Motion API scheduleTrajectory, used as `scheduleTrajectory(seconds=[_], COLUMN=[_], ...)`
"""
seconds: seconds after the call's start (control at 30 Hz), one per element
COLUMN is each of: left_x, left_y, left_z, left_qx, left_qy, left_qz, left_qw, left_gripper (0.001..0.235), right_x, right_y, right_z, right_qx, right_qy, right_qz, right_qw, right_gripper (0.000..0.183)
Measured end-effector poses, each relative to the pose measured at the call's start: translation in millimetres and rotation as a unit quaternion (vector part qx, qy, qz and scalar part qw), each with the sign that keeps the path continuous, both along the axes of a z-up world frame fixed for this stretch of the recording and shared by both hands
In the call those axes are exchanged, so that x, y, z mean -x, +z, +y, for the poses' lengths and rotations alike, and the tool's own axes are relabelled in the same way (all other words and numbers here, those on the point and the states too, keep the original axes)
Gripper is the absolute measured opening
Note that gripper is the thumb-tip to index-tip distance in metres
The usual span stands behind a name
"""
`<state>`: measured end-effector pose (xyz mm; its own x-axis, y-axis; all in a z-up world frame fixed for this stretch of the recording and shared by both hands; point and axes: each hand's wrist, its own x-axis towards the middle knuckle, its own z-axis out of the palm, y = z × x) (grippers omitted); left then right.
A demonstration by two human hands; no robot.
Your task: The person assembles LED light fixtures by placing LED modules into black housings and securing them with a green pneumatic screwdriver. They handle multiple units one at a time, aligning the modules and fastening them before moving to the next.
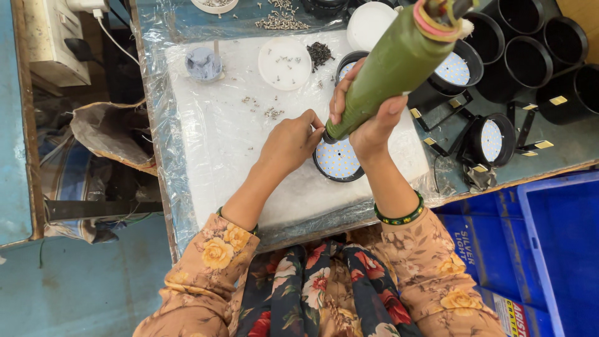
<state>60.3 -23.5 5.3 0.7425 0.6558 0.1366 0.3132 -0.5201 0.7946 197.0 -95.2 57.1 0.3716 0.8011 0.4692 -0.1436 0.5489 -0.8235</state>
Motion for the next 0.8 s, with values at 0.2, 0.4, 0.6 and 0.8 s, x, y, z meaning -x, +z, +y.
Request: scheduleTrajectory(seconds=[0.2, 0.4, 0.6, 0.8], left_x=[1.0, 7.5, 53.1, 49.9], left_y=[4.3, 23.0, 24.4, 11.6], left_z=[-0.9, 11.2, 51.3, 41.1], left_qx=[-0.001, 0.213, -0.040, -0.081], left_qy=[0.000, 0.001, 0.060, 0.067], left_qz=[-0.006, 0.093, 0.087, 0.080], left_qw=[1.000, 0.973, 0.994, 0.991], left_gripper=[0.013, 0.019, 0.019, 0.015], right_x=[0.2, 1.8, -14.1, -12.1], right_y=[-0.6, 12.6, 59.1, 72.5], right_z=[-1.3, 0.5, -15.4, -36.4], right_qx=[0.002, -0.017, -0.047, -0.028], right_qy=[0.009, -0.005, -0.025, -0.049], right_qz=[0.024, -0.005, -0.041, -0.063], right_qw=[1.000, 1.000, 0.998, 0.996], right_gripper=[0.091, 0.089, 0.085, 0.086])
